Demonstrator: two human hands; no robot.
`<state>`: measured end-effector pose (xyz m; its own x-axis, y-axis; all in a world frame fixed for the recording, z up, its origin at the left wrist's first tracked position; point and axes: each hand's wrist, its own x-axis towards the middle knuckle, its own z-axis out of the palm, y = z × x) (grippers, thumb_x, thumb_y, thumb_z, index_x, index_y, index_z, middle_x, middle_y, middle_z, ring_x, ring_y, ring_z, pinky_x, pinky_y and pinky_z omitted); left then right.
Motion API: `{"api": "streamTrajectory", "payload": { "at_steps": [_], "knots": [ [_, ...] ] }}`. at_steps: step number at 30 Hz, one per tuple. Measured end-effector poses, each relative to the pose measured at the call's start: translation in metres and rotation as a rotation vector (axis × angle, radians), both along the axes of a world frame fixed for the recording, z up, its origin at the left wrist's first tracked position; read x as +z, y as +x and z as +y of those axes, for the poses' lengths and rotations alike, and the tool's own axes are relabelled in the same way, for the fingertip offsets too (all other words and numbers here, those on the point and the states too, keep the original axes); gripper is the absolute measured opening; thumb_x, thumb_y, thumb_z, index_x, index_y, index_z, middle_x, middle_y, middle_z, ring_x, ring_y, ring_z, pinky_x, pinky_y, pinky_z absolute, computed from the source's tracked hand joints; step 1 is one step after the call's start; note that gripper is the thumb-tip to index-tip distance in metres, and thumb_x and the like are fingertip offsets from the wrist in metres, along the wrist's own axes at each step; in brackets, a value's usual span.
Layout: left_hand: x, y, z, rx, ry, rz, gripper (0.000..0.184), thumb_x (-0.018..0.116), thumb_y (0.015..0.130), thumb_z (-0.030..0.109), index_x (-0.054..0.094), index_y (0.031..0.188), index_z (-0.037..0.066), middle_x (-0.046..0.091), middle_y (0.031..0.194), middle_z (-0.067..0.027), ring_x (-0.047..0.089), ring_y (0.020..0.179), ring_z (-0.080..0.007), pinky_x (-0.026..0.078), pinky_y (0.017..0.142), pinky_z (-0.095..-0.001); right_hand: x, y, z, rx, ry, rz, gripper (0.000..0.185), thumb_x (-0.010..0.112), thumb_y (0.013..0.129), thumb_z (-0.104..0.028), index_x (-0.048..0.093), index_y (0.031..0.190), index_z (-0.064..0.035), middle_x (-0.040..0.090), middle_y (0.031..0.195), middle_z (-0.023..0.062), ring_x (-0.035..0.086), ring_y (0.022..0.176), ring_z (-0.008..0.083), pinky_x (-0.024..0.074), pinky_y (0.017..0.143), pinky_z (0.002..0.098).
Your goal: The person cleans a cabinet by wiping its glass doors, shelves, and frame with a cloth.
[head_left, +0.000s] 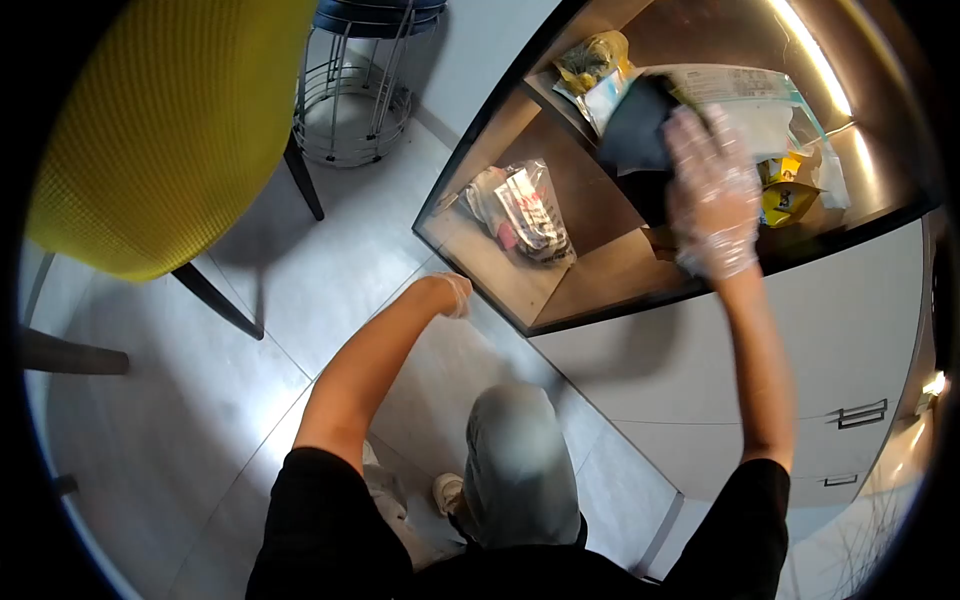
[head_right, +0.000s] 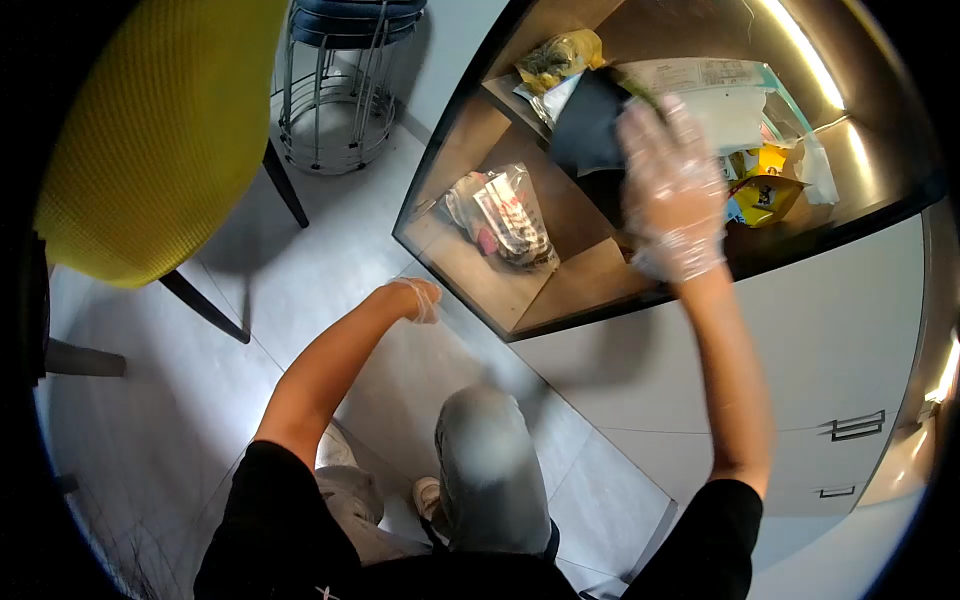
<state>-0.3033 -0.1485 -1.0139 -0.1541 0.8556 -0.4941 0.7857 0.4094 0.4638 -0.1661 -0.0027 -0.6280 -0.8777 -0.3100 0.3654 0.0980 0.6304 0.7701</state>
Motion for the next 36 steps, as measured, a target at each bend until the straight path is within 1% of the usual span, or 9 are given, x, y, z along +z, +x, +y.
{"api": "streamTrajectory", "payload": {
  "at_steps": [5, 10, 13, 17, 23, 26, 29, 33, 36],
  "knots": [
    [-0.038, -0.020, -0.028, 0.136, 0.119, -0.047, 0.037, 0.065, 0.085, 0.025, 0.078, 0.111, 0.002, 0.075, 0.119, -0.0218, 0.072, 0.112, -0.0364, 0.057, 0.092, -0.0478, 0.077, -0.020, 0.008, 0.027, 0.119, 0.174, 0.064, 0.069, 0.085, -0.007, 0.058, 0.148, -0.0098, 0.053, 0.158, 0.0060, 0.045, 0.148, 0.0331, 0.0335, 0.125, 0.0510],
    [-0.061, -0.037, -0.052, 0.137, -0.037, -0.004, 0.043, 0.064, 0.093, 0.037, 0.073, 0.119, 0.004, 0.070, 0.131, -0.0212, 0.067, 0.122, -0.0387, 0.054, 0.102, -0.0465, 0.013, -0.084, 0.008, 0.106, 0.089, 0.327, 0.065, 0.067, 0.085, -0.018, 0.057, 0.149, -0.0098, 0.053, 0.159, 0.0077, 0.047, 0.148, 0.0325, 0.0357, 0.124, 0.0490],
    [-0.029, -0.027, -0.074, -0.025, -0.072, 0.138, 0.037, 0.060, 0.094, 0.030, 0.073, 0.115, 0.003, 0.074, 0.124, -0.0196, 0.071, 0.113, -0.0384, 0.056, 0.097, -0.0459, -0.078, -0.132, -0.003, 0.128, 0.011, 0.176, 0.060, 0.061, 0.089, -0.013, 0.058, 0.148, -0.0078, 0.052, 0.160, 0.0097, 0.044, 0.151, 0.0290, 0.0349, 0.125, 0.0471],
    [-0.074, -0.006, -0.087, 0.016, -0.064, -0.024, 0.036, 0.059, 0.092, 0.025, 0.068, 0.122, 0.006, 0.076, 0.114, -0.0174, 0.074, 0.104, -0.0360, 0.058, 0.090, -0.0467, -0.243, -0.170, -0.019, 0.205, -0.196, -0.115, 0.052, 0.053, 0.096, -0.014, 0.059, 0.146, -0.0010, 0.050, 0.161, 0.0102, 0.038, 0.155, 0.0286, 0.0286, 0.129, 0.0460],
    [-0.121, 0.017, -0.120, 0.115, -0.032, -0.246, 0.037, 0.056, 0.094, 0.022, 0.064, 0.128, 0.011, 0.075, 0.109, -0.0163, 0.073, 0.102, -0.0364, 0.057, 0.087, -0.0492, -0.509, -0.136, -0.007, -0.028, -0.083, -0.715, 0.053, 0.049, 0.102, -0.021, 0.056, 0.149, 0.0019, 0.042, 0.167, 0.0106, 0.028, 0.159, 0.0277, 0.0156, 0.133, 0.0453],
    [-0.108, 0.018, -0.135, 0.132, -0.034, -0.204, 0.035, 0.056, 0.095, 0.022, 0.064, 0.127, 0.011, 0.074, 0.113, -0.0153, 0.072, 0.104, -0.0363, 0.057, 0.089, -0.0506, -0.557, -0.079, 0.010, -0.132, 0.035, -0.826, 0.052, 0.046, 0.105, -0.023, 0.054, 0.149, 0.0035, 0.042, 0.167, 0.0130, 0.032, 0.157, 0.0272, 0.0188, 0.132, 0.0437],
    [-0.121, 0.023, -0.127, 0.109, -0.017, -0.183, 0.034, 0.058, 0.096, 0.025, 0.066, 0.126, 0.011, 0.074, 0.117, -0.0154, 0.071, 0.109, -0.0365, 0.057, 0.094, -0.0505, -0.521, -0.038, 0.037, -0.115, 0.028, -0.964, 0.054, 0.046, 0.105, -0.022, 0.049, 0.152, 0.0051, 0.043, 0.165, 0.0127, 0.036, 0.155, 0.0274, 0.0221, 0.132, 0.0430],
    [-0.132, 0.034, -0.102, 0.183, 0.261, -0.181, 0.029, 0.056, 0.093, 0.025, 0.069, 0.114, 0.010, 0.076, 0.110, -0.0168, 0.072, 0.106, -0.0398, 0.058, 0.090, -0.0497, -0.379, -0.036, 0.067, 0.100, 0.215, -0.379, 0.052, 0.052, 0.101, -0.014, 0.053, 0.151, 0.0002, 0.052, 0.158, 0.0136, 0.040, 0.153, 0.0302, 0.0288, 0.129, 0.0456],
    [-0.118, 0.025, -0.079, 0.263, 0.322, -0.236, 0.033, 0.056, 0.095, 0.026, 0.068, 0.122, 0.011, 0.074, 0.119, -0.0160, 0.070, 0.113, -0.0374, 0.056, 0.097, -0.0486, -0.184, -0.063, 0.015, 0.080, -0.050, -0.169, 0.060, 0.058, 0.091, -0.006, 0.055, 0.151, -0.0046, 0.053, 0.157, 0.0162, 0.044, 0.149, 0.0356, 0.0355, 0.124, 0.0511]
  ]
}}
